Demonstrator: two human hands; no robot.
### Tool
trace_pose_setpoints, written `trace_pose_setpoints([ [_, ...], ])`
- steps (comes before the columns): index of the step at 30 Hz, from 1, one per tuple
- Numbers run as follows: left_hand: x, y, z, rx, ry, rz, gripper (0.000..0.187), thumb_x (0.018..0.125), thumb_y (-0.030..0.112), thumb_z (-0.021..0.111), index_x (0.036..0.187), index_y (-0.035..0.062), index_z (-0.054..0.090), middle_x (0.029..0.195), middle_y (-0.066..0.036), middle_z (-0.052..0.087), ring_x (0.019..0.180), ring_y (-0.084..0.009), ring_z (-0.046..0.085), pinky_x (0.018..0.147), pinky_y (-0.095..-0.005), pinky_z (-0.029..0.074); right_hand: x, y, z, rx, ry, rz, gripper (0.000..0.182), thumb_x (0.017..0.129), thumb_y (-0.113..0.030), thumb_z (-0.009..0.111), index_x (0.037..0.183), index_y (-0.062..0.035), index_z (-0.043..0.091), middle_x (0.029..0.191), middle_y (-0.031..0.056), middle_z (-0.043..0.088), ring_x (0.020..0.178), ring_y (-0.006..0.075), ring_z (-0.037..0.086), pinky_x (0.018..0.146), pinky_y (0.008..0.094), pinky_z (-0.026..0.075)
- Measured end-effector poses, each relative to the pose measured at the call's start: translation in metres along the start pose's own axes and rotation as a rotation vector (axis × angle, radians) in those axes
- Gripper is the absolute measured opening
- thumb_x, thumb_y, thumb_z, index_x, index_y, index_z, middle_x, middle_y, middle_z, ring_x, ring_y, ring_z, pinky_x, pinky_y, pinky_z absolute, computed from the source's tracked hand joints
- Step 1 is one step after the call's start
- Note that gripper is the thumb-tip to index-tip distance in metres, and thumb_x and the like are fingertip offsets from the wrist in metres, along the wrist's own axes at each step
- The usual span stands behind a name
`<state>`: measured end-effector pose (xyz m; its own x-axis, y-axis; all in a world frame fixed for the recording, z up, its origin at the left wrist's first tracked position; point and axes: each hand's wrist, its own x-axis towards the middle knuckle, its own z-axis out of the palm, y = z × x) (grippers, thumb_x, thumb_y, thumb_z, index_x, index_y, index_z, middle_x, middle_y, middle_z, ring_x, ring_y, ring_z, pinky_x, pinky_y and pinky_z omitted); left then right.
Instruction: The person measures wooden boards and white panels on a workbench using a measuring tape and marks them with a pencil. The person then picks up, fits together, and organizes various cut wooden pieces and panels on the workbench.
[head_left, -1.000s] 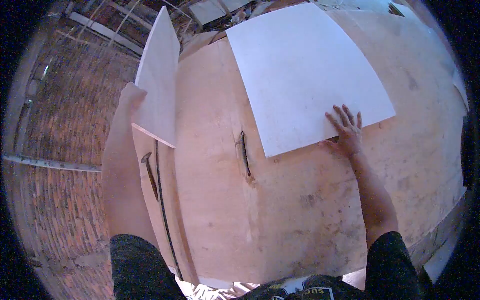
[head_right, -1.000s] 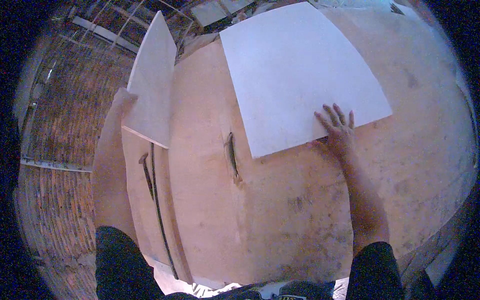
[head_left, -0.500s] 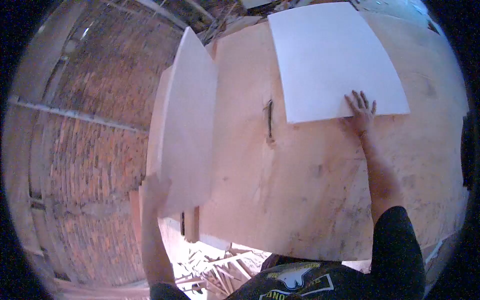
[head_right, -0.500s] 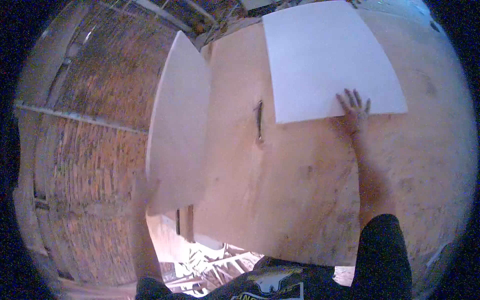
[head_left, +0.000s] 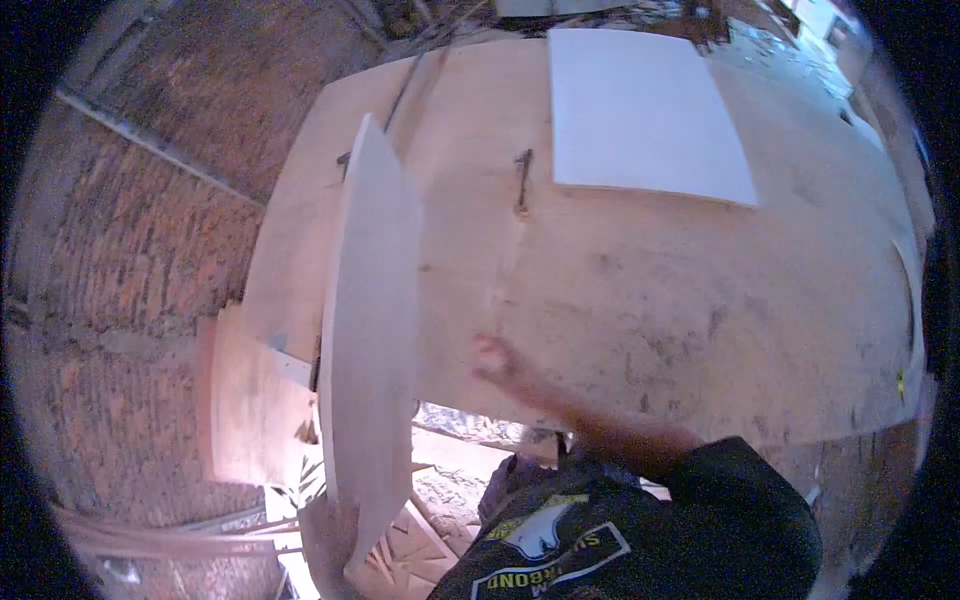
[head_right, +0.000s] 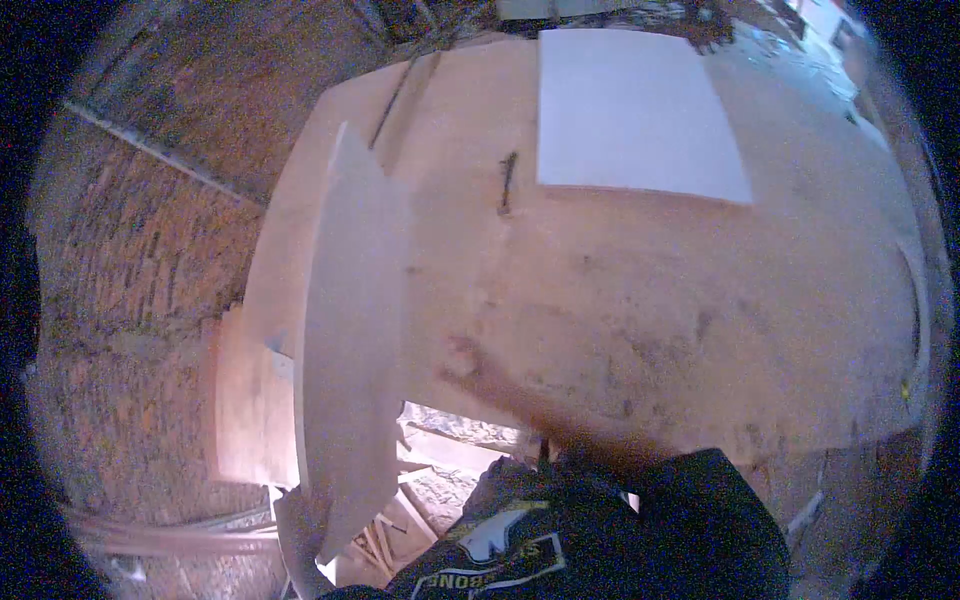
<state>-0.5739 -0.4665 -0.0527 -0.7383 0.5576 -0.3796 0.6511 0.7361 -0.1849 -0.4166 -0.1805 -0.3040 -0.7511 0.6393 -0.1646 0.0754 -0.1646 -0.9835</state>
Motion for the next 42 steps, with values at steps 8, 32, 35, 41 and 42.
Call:
trace_pose_setpoints([
  [8,-0.079,-0.107,0.093,0.115,0.496,0.655,0.034,0.090,0.020,0.063,0.115,-0.0023,0.065,0.088,-0.021,0.070,0.066,-0.0413,0.065,0.059,-0.0415,0.052,-0.076,-0.137,0.120,0.497,-0.303,0.308,0.122,0.080,-0.069,0.067,0.156,-0.0028,-0.002,0.158,0.0304,0.009,0.147,0.0442,0.017,0.106,0.0666,0.034],
  [32,-0.209,-0.042,0.193,-0.209,0.241,1.027,0.061,0.087,0.028,0.066,0.138,-0.0011,0.052,0.138,-0.030,0.052,0.127,-0.0452,0.052,0.097,-0.0635,0.043,-0.374,0.009,0.052,0.875,0.300,0.319,0.045,0.084,-0.006,0.072,0.125,0.0029,0.055,0.117,0.0211,0.061,0.108,0.0352,0.064,0.089,0.0497,0.057],
  [35,-0.232,0.055,0.184,-0.090,0.374,1.178,0.053,0.094,0.028,0.060,0.138,-0.0004,0.052,0.132,-0.026,0.058,0.119,-0.0395,0.059,0.094,-0.0540,0.048,-0.431,0.023,-0.035,0.738,0.425,0.214,0.040,0.083,-0.006,0.072,0.119,0.0042,0.058,0.115,0.0191,0.062,0.103,0.0327,0.065,0.086,0.0474,0.058],
  [41,-0.282,0.268,0.211,-0.213,0.060,1.249,0.077,0.072,-0.003,0.054,0.147,-0.0047,0.034,0.152,-0.026,0.035,0.143,-0.0456,0.031,0.116,-0.0611,0.021,-0.518,0.055,-0.225,0.731,0.627,0.126,0.058,0.081,-0.014,0.073,0.130,0.0008,0.048,0.114,0.0167,0.061,0.109,0.0336,0.060,0.091,0.0493,0.053],
  [42,-0.290,0.306,0.212,-0.214,0.067,1.295,0.077,0.074,-0.005,0.052,0.148,-0.0064,0.032,0.153,-0.028,0.033,0.143,-0.0463,0.029,0.116,-0.0602,0.022,-0.538,0.009,-0.253,0.968,0.714,0.151,0.057,0.082,-0.018,0.074,0.131,-0.0015,0.049,0.113,0.0154,0.061,0.109,0.0319,0.060,0.092,0.0481,0.053],
])
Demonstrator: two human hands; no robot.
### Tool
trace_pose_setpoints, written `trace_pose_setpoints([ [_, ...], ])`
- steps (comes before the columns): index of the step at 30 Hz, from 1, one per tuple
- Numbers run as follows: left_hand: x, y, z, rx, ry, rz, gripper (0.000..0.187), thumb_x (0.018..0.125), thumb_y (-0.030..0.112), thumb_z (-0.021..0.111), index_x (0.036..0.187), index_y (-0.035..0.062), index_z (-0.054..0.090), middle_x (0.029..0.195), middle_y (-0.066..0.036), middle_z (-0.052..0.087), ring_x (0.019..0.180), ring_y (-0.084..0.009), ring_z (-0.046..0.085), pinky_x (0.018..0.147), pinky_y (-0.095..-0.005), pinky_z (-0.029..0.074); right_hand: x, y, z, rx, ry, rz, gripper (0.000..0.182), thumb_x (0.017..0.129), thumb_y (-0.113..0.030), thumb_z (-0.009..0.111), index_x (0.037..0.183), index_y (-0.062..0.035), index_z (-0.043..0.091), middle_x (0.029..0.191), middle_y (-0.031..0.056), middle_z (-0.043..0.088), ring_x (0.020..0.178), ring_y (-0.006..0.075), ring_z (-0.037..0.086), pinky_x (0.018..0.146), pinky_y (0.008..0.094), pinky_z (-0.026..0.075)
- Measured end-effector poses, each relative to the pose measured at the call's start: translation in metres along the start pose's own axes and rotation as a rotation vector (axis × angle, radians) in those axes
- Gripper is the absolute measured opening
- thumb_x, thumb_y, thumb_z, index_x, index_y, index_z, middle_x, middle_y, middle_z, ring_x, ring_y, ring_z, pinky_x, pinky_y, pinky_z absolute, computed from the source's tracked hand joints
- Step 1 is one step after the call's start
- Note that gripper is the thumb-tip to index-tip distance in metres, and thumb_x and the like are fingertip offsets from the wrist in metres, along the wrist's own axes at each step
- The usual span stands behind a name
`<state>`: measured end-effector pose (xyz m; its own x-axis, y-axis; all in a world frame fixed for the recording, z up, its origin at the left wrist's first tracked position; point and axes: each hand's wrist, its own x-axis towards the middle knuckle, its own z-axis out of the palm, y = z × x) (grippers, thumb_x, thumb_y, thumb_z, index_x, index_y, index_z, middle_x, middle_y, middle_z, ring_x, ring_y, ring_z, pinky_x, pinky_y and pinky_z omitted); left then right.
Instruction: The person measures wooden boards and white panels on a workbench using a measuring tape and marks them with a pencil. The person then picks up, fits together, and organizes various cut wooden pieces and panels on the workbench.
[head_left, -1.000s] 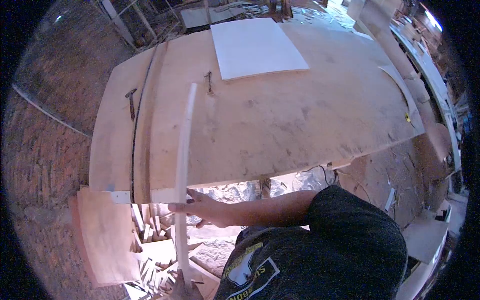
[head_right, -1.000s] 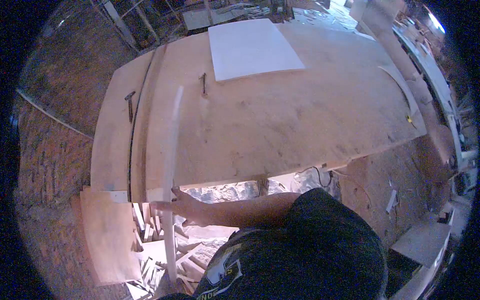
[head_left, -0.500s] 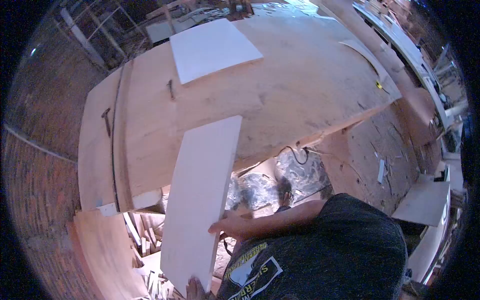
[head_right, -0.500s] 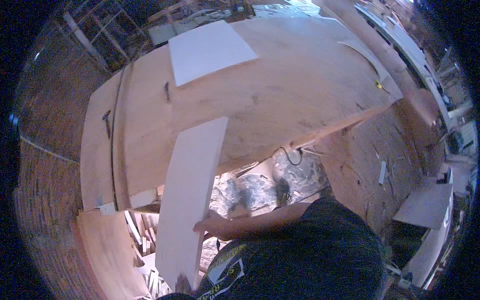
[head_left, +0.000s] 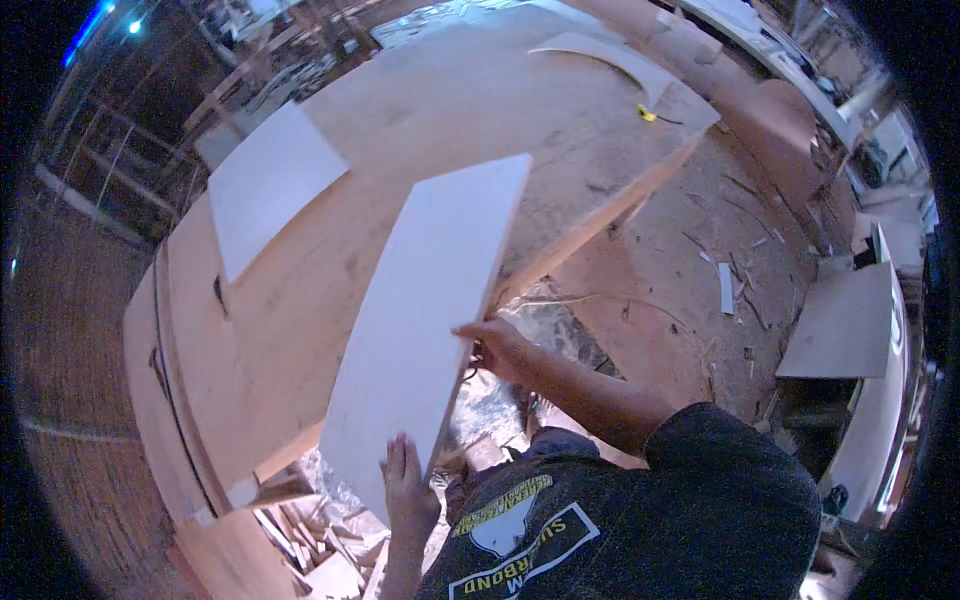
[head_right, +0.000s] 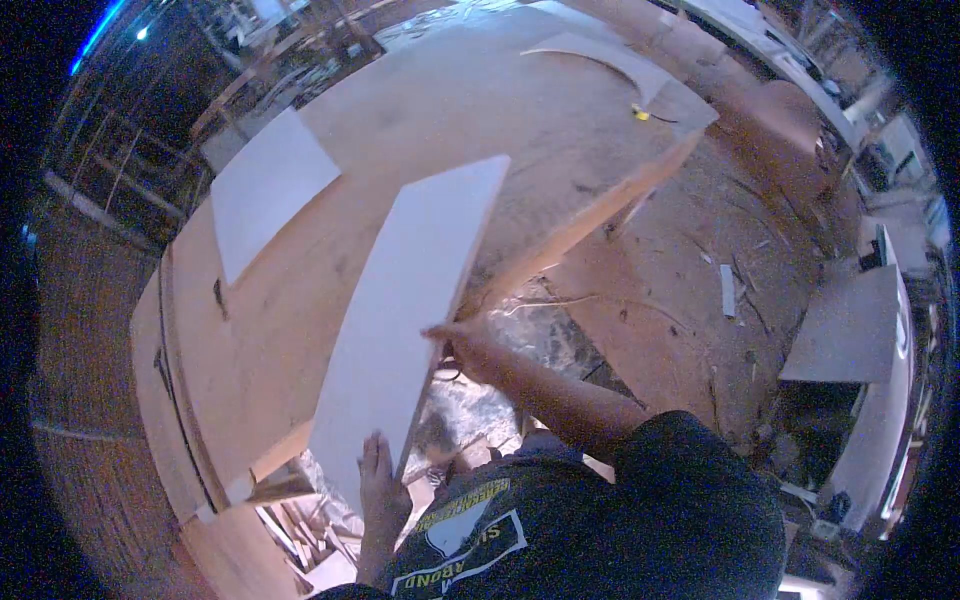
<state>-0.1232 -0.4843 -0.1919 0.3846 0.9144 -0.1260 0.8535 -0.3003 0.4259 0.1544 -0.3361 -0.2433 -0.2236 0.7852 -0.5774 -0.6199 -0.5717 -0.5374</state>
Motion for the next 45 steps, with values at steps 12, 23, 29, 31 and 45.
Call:
trace_pose_setpoints([
  [12,0.352,0.210,0.087,-0.015,0.020,0.124,0.089,0.077,-0.001,0.055,0.149,-0.0170,0.006,0.154,-0.038,0.018,0.145,-0.0532,0.015,0.119,-0.0552,0.018,-0.055,0.040,-0.146,-0.100,-0.470,-0.116,0.094,0.085,-0.013,0.071,0.159,-0.0098,0.013,0.164,0.0100,0.019,0.145,0.0314,0.030,0.111,0.0446,0.038],
  [23,0.484,0.295,0.205,0.220,-0.297,0.207,0.095,0.082,0.033,0.064,0.150,-0.0115,0.016,0.154,-0.034,0.023,0.149,-0.0423,0.016,0.118,-0.0554,0.020,-0.021,-0.042,-0.161,0.057,0.446,-0.385,0.054,0.094,-0.049,0.064,0.119,-0.0016,0.059,0.110,0.0102,0.064,0.099,0.0203,0.060,0.087,0.0337,0.050],
  [29,0.429,0.215,0.132,0.027,0.018,0.231,0.107,0.086,0.059,0.065,0.157,0.0019,0.008,0.163,-0.026,0.003,0.152,-0.0389,0.001,0.111,-0.0727,0.010,0.007,-0.042,-0.226,0.352,0.589,-0.504,0.045,0.096,-0.040,0.064,0.122,-0.0041,0.058,0.107,0.0092,0.067,0.093,0.0211,0.064,0.082,0.0397,0.053],
  [31,0.428,0.150,0.130,0.177,0.178,0.189,0.103,0.087,0.055,0.067,0.157,0.0034,0.011,0.163,-0.025,0.008,0.152,-0.0388,0.006,0.113,-0.0685,0.013,-0.025,-0.067,-0.224,0.398,0.594,-0.485,0.044,0.097,-0.038,0.063,0.125,-0.0050,0.056,0.110,0.0105,0.067,0.098,0.0230,0.064,0.083,0.0420,0.053],
  [45,0.407,0.108,0.170,-1.142,-0.358,-0.378,0.046,0.093,0.035,0.069,0.119,-0.0006,0.061,0.098,-0.010,0.070,0.080,-0.0218,0.068,0.069,-0.0341,0.055,-0.030,-0.187,-0.298,0.387,0.689,-0.229,0.059,0.102,-0.041,0.051,0.146,-0.0068,0.033,0.142,0.0184,0.045,0.125,0.0381,0.051,0.096,0.0563,0.052],
])
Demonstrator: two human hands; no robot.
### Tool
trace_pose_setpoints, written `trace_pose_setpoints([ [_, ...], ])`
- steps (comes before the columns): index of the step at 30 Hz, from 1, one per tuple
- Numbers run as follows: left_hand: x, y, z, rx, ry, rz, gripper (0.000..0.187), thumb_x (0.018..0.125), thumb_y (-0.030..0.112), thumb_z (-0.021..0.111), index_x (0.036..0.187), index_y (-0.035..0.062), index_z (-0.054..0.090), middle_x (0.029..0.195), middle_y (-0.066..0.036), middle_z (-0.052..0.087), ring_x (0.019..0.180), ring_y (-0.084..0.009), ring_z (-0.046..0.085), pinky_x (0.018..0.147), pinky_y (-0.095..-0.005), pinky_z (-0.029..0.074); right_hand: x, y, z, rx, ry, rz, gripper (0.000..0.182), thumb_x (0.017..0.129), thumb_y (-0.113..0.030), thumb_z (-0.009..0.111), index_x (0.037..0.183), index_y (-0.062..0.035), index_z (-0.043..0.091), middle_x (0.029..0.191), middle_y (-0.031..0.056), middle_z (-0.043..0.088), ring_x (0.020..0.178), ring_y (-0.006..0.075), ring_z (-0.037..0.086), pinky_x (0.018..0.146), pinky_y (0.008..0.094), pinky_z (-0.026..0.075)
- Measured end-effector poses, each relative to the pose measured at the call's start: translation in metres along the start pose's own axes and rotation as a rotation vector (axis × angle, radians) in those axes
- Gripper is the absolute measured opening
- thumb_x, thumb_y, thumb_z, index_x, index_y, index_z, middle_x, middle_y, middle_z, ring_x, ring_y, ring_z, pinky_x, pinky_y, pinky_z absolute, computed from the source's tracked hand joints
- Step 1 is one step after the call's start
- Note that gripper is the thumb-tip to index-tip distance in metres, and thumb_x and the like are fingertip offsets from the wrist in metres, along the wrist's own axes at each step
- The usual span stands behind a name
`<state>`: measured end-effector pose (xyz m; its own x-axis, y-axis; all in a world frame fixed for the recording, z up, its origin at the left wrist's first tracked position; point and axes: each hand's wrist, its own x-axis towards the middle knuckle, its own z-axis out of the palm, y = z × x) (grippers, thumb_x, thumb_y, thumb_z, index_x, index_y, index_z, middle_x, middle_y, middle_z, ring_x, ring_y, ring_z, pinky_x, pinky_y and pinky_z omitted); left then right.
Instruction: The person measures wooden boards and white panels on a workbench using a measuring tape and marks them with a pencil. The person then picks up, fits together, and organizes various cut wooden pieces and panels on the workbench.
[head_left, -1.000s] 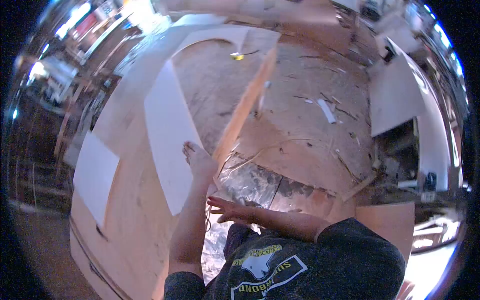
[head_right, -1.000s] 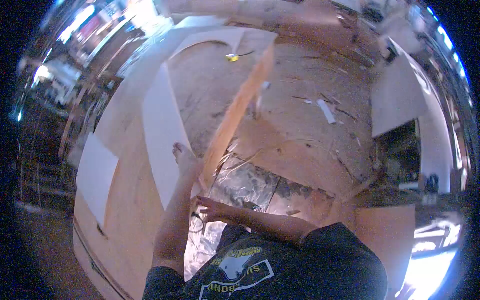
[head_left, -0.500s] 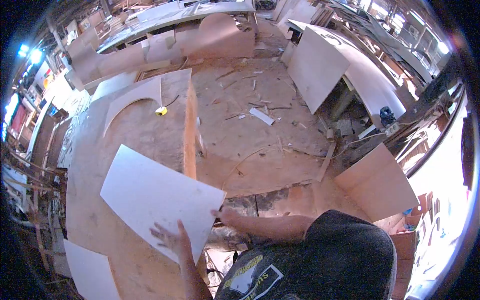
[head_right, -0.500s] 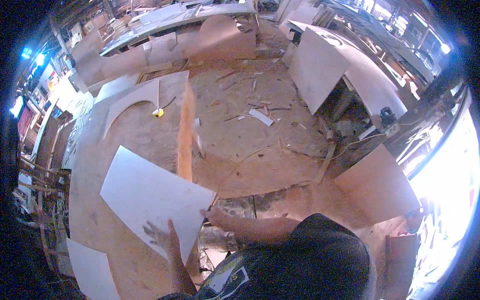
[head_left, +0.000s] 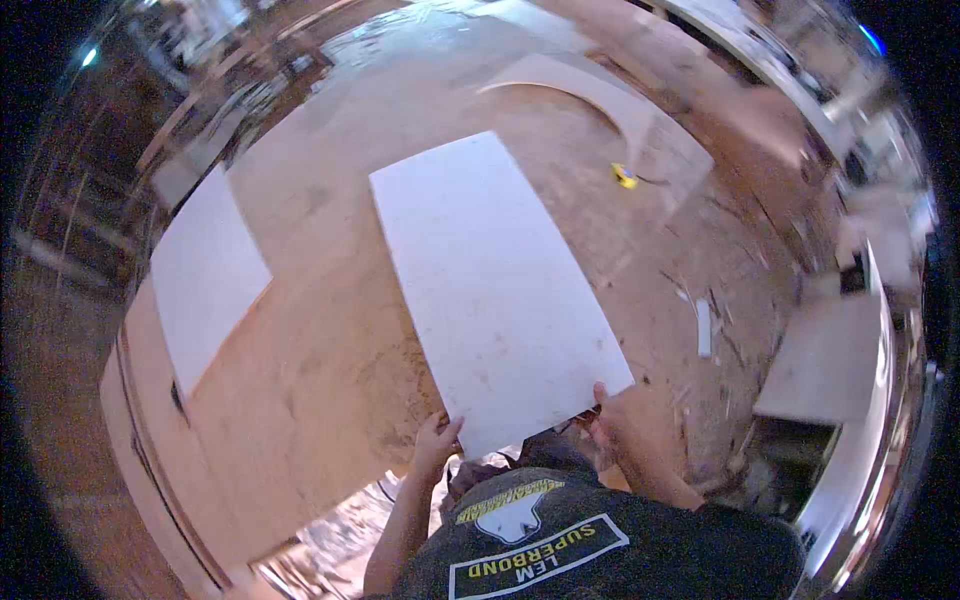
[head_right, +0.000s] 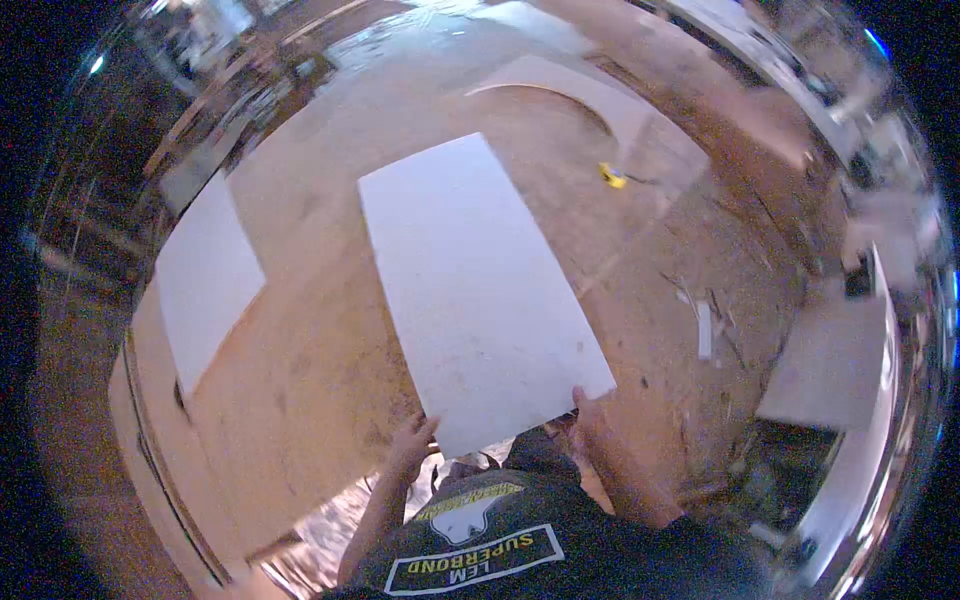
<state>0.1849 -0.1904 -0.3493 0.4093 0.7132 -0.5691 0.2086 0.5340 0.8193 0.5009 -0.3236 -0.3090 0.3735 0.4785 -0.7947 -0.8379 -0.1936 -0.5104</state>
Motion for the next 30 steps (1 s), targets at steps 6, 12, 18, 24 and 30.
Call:
trace_pose_setpoints([
  [6,0.041,0.036,0.058,0.355,0.320,0.129,0.045,0.084,0.034,0.074,0.106,-0.0049,0.067,0.097,-0.019,0.072,0.088,-0.0267,0.069,0.078,-0.0392,0.055,0.133,-0.081,0.009,-0.063,-0.100,0.049,0.054,0.100,-0.041,0.056,0.136,-0.0028,0.046,0.129,0.0155,0.057,0.113,0.0321,0.058,0.089,0.0500,0.054],
  [12,0.033,0.073,0.028,0.459,0.789,0.136,0.049,0.084,0.031,0.072,0.114,-0.0055,0.060,0.111,-0.024,0.066,0.102,-0.0351,0.065,0.089,-0.0436,0.051,0.232,-0.176,0.049,-0.389,-0.283,-0.174,0.055,0.092,-0.037,0.066,0.132,-0.0030,0.051,0.124,0.0126,0.061,0.109,0.0267,0.062,0.088,0.0425,0.055],
  [18,0.005,0.001,-0.027,0.641,1.269,0.334,0.046,0.084,0.023,0.069,0.120,-0.0034,0.056,0.116,-0.026,0.060,0.113,-0.0424,0.057,0.099,-0.0468,0.045,0.209,-0.233,0.098,-1.196,-0.120,-0.312,0.046,0.088,-0.029,0.072,0.121,0.0018,0.063,0.106,0.0145,0.071,0.100,0.0262,0.068,0.086,0.0376,0.055],
  [24,-0.042,-0.011,-0.076,0.629,1.448,0.238,0.036,0.082,0.017,0.070,0.110,-0.0043,0.061,0.114,-0.024,0.061,0.115,-0.0411,0.055,0.101,-0.0466,0.045,0.164,-0.162,0.146,-1.419,-0.292,-0.849,0.041,0.084,-0.022,0.077,0.113,0.0047,0.067,0.101,0.0173,0.073,0.096,0.0265,0.070,0.087,0.0355,0.053],
  [30,-0.073,-0.059,-0.142,0.576,1.502,0.280,0.039,0.083,0.014,0.069,0.115,-0.0063,0.059,0.118,-0.025,0.060,0.116,-0.0396,0.055,0.101,-0.0460,0.045,0.109,-0.058,0.170,-1.705,-0.351,-1.085,0.047,0.081,-0.032,0.081,0.113,0.0007,0.069,0.109,0.0187,0.071,0.106,0.0319,0.067,0.093,0.0438,0.051],
])
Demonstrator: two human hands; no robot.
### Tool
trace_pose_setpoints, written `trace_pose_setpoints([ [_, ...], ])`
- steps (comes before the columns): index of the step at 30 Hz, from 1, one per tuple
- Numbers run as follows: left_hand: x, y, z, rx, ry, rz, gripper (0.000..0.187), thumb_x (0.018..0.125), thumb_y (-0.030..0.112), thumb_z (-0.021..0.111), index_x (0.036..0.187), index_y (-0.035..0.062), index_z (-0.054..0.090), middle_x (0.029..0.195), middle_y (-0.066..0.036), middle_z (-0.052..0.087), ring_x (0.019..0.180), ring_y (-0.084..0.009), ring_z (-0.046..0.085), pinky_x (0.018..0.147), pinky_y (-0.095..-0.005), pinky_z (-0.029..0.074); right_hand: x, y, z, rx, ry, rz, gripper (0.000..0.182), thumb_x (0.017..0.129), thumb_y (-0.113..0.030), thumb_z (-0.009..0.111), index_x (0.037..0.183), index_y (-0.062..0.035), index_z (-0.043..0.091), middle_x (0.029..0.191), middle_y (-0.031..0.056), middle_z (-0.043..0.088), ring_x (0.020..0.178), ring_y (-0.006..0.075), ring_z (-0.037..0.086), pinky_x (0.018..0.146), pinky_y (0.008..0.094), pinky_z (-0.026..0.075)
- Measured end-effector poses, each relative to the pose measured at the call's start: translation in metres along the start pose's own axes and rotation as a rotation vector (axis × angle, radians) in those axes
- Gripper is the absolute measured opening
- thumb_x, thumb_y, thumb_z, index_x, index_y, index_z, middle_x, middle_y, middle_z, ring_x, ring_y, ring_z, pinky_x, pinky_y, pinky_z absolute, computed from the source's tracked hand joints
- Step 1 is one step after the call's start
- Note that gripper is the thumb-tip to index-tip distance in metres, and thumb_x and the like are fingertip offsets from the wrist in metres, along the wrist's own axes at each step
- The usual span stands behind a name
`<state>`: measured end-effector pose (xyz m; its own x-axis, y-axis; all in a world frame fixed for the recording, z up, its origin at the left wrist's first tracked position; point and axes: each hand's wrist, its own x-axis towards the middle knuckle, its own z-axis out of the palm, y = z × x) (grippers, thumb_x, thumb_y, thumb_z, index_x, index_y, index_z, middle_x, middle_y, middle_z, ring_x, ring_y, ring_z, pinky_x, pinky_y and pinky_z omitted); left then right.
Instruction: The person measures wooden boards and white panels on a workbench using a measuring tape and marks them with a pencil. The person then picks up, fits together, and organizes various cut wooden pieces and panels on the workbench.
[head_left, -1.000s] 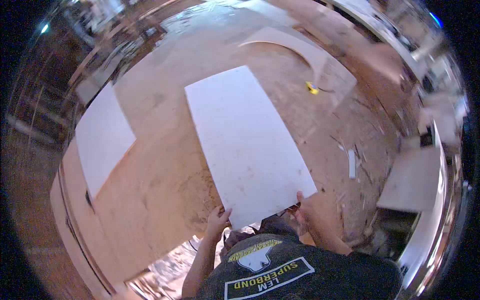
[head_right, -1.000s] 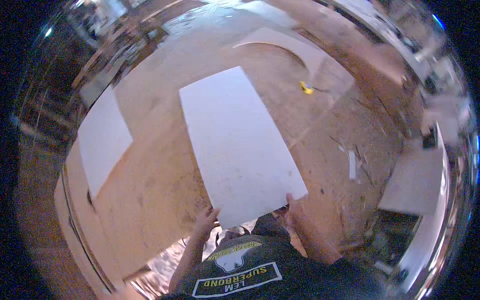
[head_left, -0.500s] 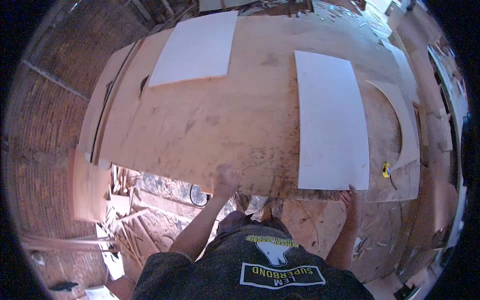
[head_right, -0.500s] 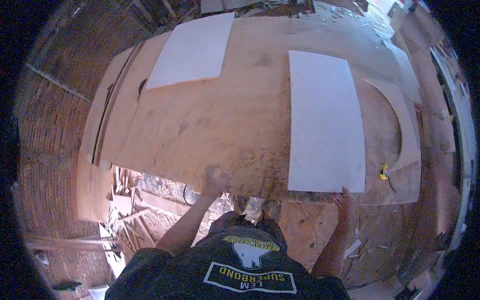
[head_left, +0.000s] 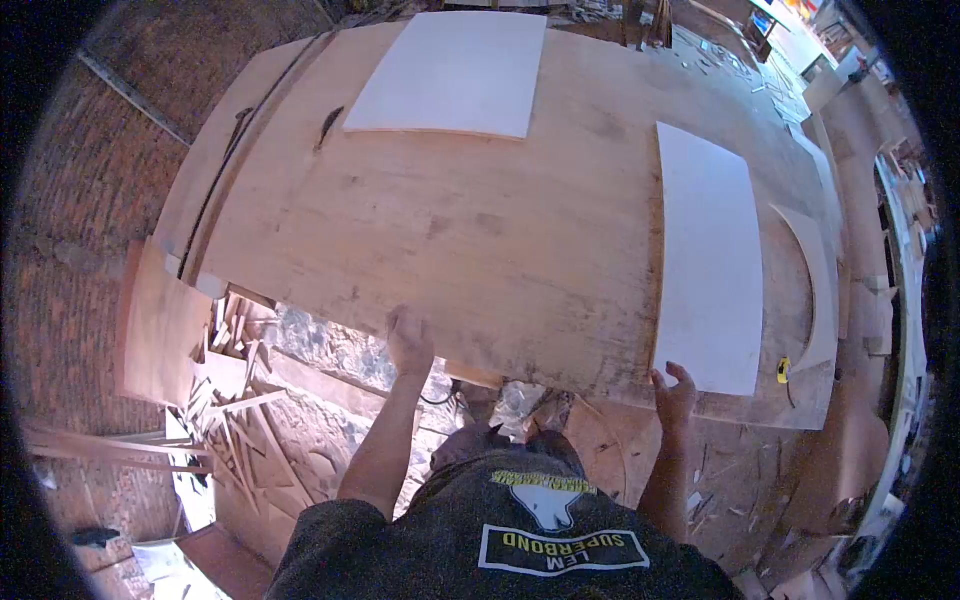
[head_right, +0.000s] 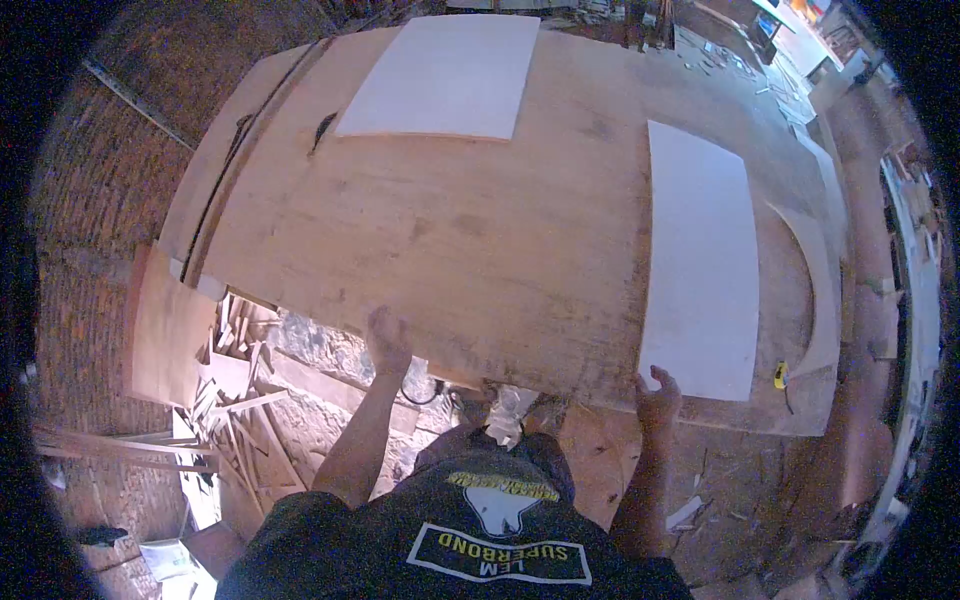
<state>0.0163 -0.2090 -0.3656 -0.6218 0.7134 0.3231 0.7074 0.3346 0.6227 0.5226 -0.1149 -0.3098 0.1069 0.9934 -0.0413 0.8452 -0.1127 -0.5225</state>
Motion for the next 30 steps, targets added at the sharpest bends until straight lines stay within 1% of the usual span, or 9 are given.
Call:
trace_pose_setpoints([
  [4,0.031,-0.048,0.012,-0.177,-0.043,-0.229,0.051,0.086,0.017,0.068,0.128,-0.0071,0.052,0.137,-0.025,0.050,0.127,-0.0402,0.048,0.109,-0.0456,0.040,-0.013,-0.061,0.040,-0.115,-0.054,-0.072,0.056,0.079,-0.039,0.081,0.119,-0.0030,0.067,0.116,0.0198,0.068,0.113,0.0377,0.061,0.098,0.0462,0.047],
  [7,0.059,-0.044,0.016,0.131,-0.057,-0.172,0.064,0.089,0.023,0.068,0.138,-0.0094,0.043,0.152,-0.024,0.035,0.142,-0.0389,0.033,0.116,-0.0450,0.031,0.001,-0.107,0.060,-0.202,-0.117,-0.124,0.061,0.080,-0.044,0.079,0.125,-0.0047,0.063,0.122,0.0203,0.064,0.119,0.0390,0.056,0.101,0.0476,0.045],
  [10,0.066,-0.041,0.040,0.089,0.026,-0.212,0.071,0.092,0.033,0.063,0.143,-0.0100,0.038,0.158,-0.024,0.026,0.149,-0.0373,0.019,0.121,-0.0466,0.022,0.048,-0.156,0.082,-0.228,-0.121,-0.260,0.064,0.082,-0.046,0.076,0.129,-0.0057,0.060,0.128,0.0207,0.061,0.121,0.0396,0.054,0.101,0.0491,0.044],
  [13,0.067,-0.034,0.047,0.293,-0.062,-0.241,0.073,0.095,0.040,0.058,0.145,-0.0082,0.037,0.158,-0.026,0.023,0.149,-0.0379,0.019,0.121,-0.0503,0.017,0.121,-0.206,0.109,-0.227,-0.090,-0.423,0.063,0.084,-0.045,0.074,0.132,-0.0068,0.058,0.133,0.0205,0.057,0.123,0.0398,0.053,0.103,0.0495,0.042],
  [15,0.070,-0.031,0.054,0.316,-0.035,-0.270,0.073,0.095,0.043,0.056,0.145,-0.0070,0.037,0.158,-0.026,0.023,0.149,-0.0372,0.019,0.121,-0.0512,0.015,0.183,-0.232,0.140,-0.173,-0.082,-0.547,0.063,0.085,-0.045,0.072,0.133,-0.0069,0.057,0.136,0.0199,0.056,0.127,0.0396,0.049,0.107,0.0495,0.039],
  [19,0.079,-0.018,0.059,0.413,0.002,-0.269,0.075,0.094,0.045,0.055,0.147,-0.0048,0.037,0.158,-0.026,0.024,0.150,-0.0369,0.017,0.122,-0.0511,0.013,0.288,-0.317,0.185,-0.253,-0.119,-0.616,0.066,0.088,-0.048,0.067,0.142,-0.0125,0.050,0.151,0.0181,0.041,0.142,0.0384,0.032,0.110,0.0638,0.028],
  [22,0.080,-0.017,0.061,0.412,-0.031,-0.340,0.075,0.094,0.046,0.055,0.147,-0.0034,0.037,0.158,-0.027,0.024,0.149,-0.0386,0.017,0.122,-0.0515,0.013,0.358,-0.347,0.240,-0.312,-0.065,-0.743,0.065,0.090,-0.048,0.066,0.146,-0.0210,0.047,0.155,0.0110,0.037,0.145,0.0360,0.028,0.111,0.0690,0.023],
  [27,0.082,-0.013,0.062,0.459,-0.032,-0.331,0.075,0.092,0.044,0.058,0.148,-0.0023,0.036,0.158,-0.027,0.024,0.149,-0.0399,0.018,0.121,-0.0527,0.014,0.415,-0.371,0.281,-0.347,-0.092,-0.937,0.061,0.091,-0.049,0.063,0.145,-0.0281,0.047,0.157,0.0091,0.034,0.146,0.0363,0.026,0.111,0.0723,0.020],
  [30,0.085,-0.005,0.062,0.464,-0.027,-0.310,0.078,0.090,0.042,0.062,0.149,-0.0009,0.034,0.158,-0.026,0.023,0.149,-0.0400,0.017,0.121,-0.0551,0.014,0.427,-0.373,0.285,-0.413,-0.131,-0.873,0.058,0.092,-0.050,0.060,0.145,-0.0320,0.047,0.158,0.0064,0.032,0.146,0.0356,0.026,0.111,0.0719,0.019],
])
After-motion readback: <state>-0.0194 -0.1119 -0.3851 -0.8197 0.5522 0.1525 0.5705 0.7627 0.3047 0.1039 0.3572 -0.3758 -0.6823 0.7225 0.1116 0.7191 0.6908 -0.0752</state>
